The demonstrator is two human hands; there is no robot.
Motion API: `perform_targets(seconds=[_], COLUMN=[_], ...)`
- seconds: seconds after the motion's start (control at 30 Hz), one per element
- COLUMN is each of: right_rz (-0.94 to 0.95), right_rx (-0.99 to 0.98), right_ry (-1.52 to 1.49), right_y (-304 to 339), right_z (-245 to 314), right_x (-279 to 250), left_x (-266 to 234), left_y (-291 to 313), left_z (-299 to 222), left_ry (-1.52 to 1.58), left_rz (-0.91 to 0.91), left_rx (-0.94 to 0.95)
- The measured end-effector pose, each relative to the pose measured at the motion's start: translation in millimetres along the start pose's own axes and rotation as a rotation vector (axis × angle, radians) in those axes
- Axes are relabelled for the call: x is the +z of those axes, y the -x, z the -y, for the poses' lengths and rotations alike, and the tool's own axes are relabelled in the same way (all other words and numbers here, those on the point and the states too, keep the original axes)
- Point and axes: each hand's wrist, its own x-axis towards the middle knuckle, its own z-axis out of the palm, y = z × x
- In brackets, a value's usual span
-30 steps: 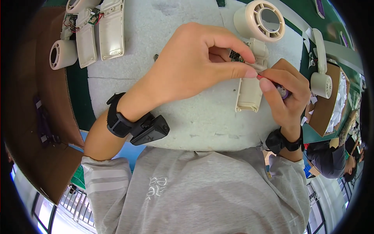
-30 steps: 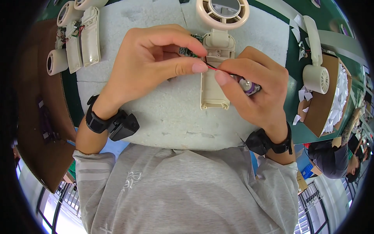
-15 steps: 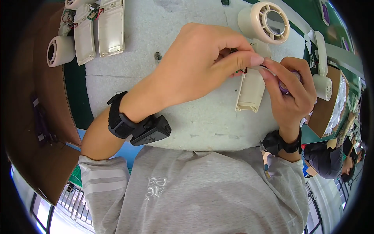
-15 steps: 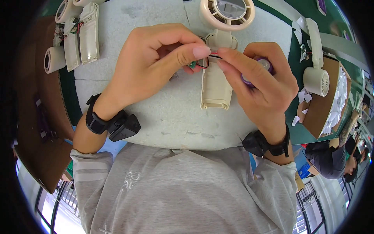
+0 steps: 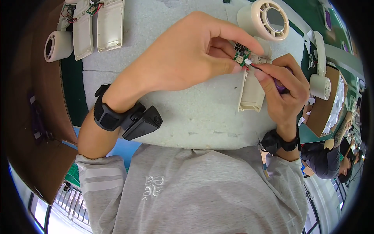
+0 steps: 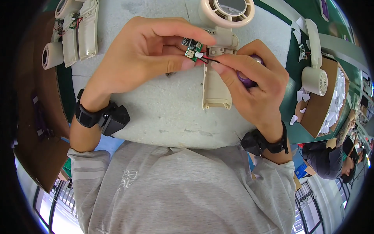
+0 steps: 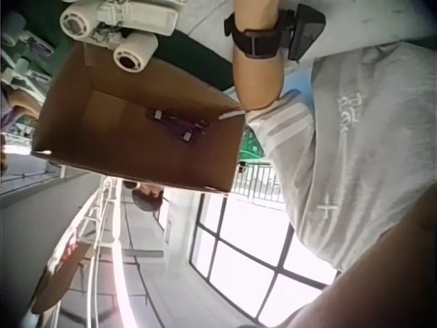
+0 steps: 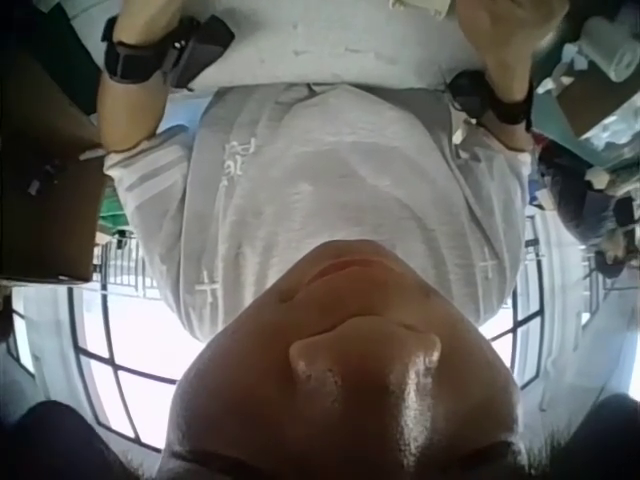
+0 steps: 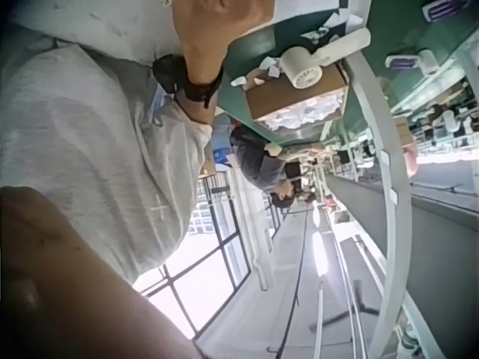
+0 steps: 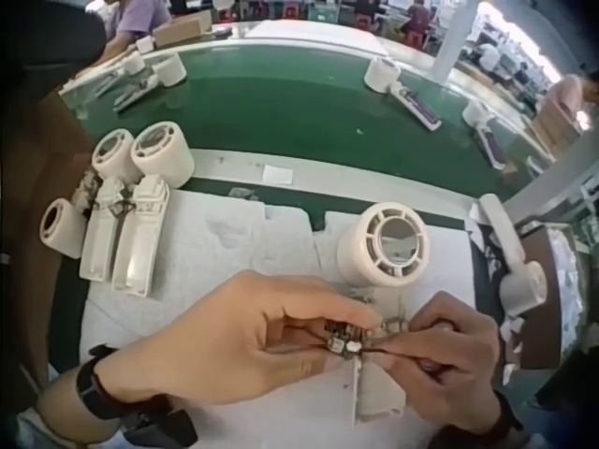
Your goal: The person connects a battery to a circuit board, fits them into a plastic housing, and sets the assembly aside before repeating the process with another unit.
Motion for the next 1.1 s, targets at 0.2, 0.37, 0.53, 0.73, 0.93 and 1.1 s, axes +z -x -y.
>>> perform_targets(seconds=[0.2,0.37,0.53,0.73,0.93,1.1], right_rz=[0.037,0.033,0.034,0.028,0.032,0.031], right_rx=[-0.012,-0.036,0.038,0.03,0.041,0.054], right_ry=[-0.048,-0.064,-0.05,-0.079,-0.109,-0.159], right_y=[0.2,-0.9,-1.2,-2.6,-1.0,-1.9], right_z=[-1.9,-5.5,0.7,-3.8,-4.7,-6.3], right_x=[1.7,2.6,2.0,2.0,2.2,2.0], left_x=[0.7,-2.0,-15.8,1.6,4.1,2.5], left_y=[-0.1,0.5,-20.2,0.8,0.4,0.6], left_z=[-1.6,-4.3,9.8,5.3,4.9,6.8], left_ry=[0.159,0.327,-0.402,-0.106,-0.155,-0.194], left_rz=[-0.031,-0.013,0.216,-0.091,-0.125,-0.107], left_rx=[-0.029,-0.134,0.776,0.106,0.213,0.262])
